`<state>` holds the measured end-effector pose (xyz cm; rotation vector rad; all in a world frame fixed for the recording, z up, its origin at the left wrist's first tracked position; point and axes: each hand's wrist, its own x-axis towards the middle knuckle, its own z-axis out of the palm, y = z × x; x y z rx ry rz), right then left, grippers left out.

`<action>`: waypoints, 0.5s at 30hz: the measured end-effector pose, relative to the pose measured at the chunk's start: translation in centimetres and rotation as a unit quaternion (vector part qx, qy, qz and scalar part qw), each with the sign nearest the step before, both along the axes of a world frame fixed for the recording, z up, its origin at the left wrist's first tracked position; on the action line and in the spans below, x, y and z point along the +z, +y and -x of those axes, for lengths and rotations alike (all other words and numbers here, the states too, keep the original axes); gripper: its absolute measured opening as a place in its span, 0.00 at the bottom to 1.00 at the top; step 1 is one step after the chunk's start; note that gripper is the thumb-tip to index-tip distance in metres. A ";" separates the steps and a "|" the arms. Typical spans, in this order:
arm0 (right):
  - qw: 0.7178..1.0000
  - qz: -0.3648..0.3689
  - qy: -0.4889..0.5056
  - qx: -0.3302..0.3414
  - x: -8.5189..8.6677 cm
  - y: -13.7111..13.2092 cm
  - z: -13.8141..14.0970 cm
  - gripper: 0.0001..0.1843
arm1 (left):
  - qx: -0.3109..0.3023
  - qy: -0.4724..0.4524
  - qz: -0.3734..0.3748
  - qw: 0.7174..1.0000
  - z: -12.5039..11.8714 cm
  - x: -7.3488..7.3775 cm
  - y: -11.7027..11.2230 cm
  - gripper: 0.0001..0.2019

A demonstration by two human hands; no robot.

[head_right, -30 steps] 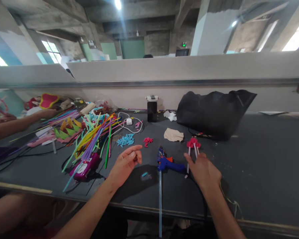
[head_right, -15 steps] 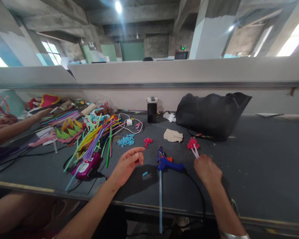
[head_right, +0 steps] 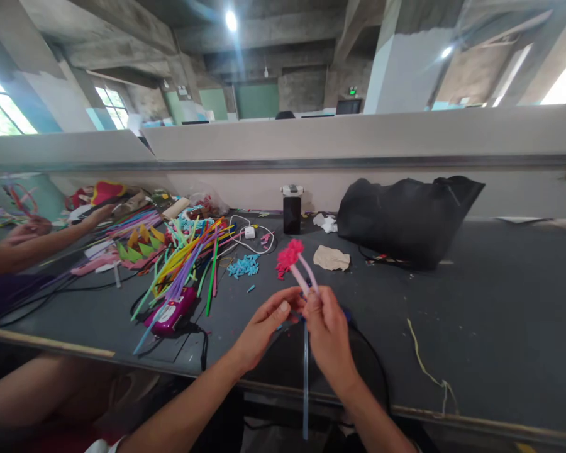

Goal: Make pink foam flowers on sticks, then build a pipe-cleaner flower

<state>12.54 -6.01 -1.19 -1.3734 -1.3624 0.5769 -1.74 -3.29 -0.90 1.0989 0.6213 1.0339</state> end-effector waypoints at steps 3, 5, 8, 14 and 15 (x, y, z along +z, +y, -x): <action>0.999 -0.014 -0.010 0.043 -0.5 0.2 3.2 0.17 | 0.016 -0.016 0.010 1.000 0.0 -0.4 0.0 0.20; 0.997 -0.034 -0.016 0.065 -1.1 0.6 4.4 0.17 | 0.035 -0.022 0.018 0.999 0.3 -0.5 0.3 0.20; 0.995 -0.043 -0.028 0.091 -2.1 1.2 5.4 0.18 | 0.082 -0.007 -0.011 0.997 1.0 -0.2 0.9 0.18; 0.987 -0.024 -0.070 0.140 -3.9 1.4 5.5 0.21 | 0.113 0.056 -0.053 0.991 1.9 0.4 1.3 0.19; 0.986 -0.020 -0.069 0.150 -4.3 1.5 5.4 0.21 | 0.112 0.066 -0.068 0.989 2.0 0.4 1.3 0.19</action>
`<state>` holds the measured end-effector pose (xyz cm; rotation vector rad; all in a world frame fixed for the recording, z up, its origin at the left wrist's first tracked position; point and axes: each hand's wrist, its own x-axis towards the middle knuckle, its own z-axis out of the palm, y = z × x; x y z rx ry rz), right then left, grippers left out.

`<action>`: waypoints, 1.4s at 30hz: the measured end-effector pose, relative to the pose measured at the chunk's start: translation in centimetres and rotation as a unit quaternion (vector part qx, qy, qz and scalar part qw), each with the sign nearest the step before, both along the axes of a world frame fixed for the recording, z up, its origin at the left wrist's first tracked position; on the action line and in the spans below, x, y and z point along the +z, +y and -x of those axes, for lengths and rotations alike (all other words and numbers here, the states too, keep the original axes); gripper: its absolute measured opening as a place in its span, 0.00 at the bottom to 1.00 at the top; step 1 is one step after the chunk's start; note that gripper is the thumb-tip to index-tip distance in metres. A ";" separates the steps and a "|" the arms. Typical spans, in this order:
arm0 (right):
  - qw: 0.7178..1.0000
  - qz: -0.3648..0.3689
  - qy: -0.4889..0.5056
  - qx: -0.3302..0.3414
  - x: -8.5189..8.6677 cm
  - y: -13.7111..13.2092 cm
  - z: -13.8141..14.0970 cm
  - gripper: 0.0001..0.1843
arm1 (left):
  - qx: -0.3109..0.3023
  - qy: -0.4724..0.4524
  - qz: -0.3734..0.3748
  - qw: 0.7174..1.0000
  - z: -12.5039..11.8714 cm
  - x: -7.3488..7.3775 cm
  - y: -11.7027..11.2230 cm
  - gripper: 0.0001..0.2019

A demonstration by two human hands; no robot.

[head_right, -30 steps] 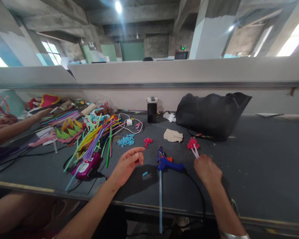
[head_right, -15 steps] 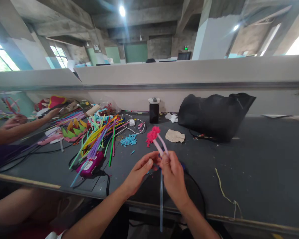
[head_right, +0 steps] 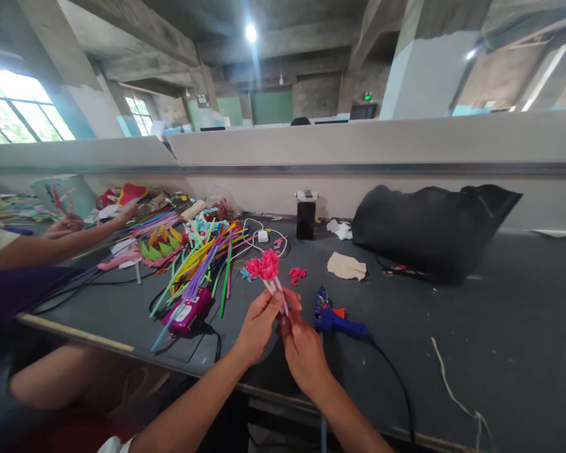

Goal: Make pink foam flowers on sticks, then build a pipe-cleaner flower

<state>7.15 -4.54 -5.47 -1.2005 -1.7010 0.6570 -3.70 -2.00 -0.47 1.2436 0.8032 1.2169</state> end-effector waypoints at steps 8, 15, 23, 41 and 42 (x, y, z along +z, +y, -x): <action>0.995 0.046 0.079 0.035 -1.2 0.4 -0.2 0.15 | -0.081 0.128 -0.079 0.985 0.2 -0.5 -0.7 0.21; 0.991 0.091 0.092 0.029 0.1 0.3 0.0 0.14 | -0.097 0.088 -0.017 0.991 0.0 -1.2 -0.5 0.21; 0.985 0.140 0.085 0.043 0.6 0.1 0.0 0.18 | 0.003 -0.016 0.005 1.000 0.0 -1.1 -0.2 0.19; 0.971 0.172 0.162 0.044 0.9 -0.2 -0.2 0.25 | 0.068 -0.022 0.066 0.995 -0.3 -1.4 0.0 0.16; 0.971 0.168 0.166 0.042 1.0 -0.2 -0.2 0.25 | 0.066 -0.015 0.058 0.996 -0.3 -1.4 -0.1 0.15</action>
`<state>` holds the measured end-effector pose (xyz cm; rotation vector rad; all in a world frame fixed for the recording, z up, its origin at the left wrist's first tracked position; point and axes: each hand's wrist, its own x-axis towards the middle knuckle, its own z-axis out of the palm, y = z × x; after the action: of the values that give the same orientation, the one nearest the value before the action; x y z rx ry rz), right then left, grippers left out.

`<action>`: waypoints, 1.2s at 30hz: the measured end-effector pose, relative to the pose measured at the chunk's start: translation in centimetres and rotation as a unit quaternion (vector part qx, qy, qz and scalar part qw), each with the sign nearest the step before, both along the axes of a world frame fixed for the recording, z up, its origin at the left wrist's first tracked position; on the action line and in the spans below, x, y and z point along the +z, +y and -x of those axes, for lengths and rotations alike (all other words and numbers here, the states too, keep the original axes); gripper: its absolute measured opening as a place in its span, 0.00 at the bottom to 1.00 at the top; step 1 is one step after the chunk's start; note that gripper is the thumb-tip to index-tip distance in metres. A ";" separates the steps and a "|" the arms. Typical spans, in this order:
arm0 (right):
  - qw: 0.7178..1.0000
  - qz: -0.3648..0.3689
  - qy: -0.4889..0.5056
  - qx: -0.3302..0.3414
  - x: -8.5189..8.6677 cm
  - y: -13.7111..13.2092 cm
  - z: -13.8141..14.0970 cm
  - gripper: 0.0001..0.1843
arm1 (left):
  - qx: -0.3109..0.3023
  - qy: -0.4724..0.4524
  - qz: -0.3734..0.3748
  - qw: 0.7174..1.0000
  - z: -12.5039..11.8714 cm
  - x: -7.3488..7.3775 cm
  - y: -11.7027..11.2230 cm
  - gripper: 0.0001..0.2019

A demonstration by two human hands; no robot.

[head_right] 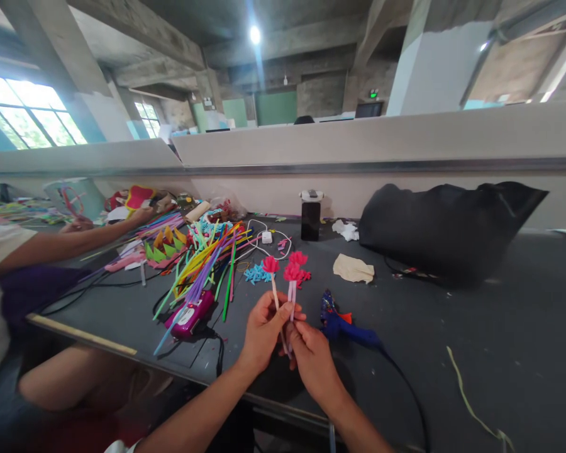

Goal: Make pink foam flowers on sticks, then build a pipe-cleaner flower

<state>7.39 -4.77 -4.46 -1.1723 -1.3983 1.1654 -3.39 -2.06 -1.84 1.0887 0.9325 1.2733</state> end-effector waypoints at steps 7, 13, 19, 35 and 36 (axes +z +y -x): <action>1.000 -0.016 -0.017 -0.017 -0.2 0.1 -0.2 0.20 | -0.030 0.016 -0.016 0.999 -0.1 0.2 -0.2 0.14; 0.998 -0.033 -0.055 -0.016 -0.8 0.3 -0.2 0.15 | -0.042 -0.021 -0.024 0.999 -0.1 0.1 -0.2 0.14; 0.996 -0.044 -0.077 -0.029 -0.7 0.4 -0.1 0.12 | -0.060 -0.068 -0.006 0.996 -0.2 -0.1 -0.2 0.16; 0.998 -0.033 -0.053 -0.020 0.6 0.2 0.0 0.05 | -0.071 -0.147 -0.035 0.986 -0.2 -0.2 0.1 0.19; 0.998 -0.032 -0.048 -0.016 0.6 0.1 0.0 0.06 | -0.070 -0.150 -0.037 0.986 -0.1 -0.4 0.2 0.20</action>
<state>7.35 -4.65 -3.90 -1.2137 -1.4727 1.0475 -3.28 -1.86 -2.22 0.9683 0.5769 1.3186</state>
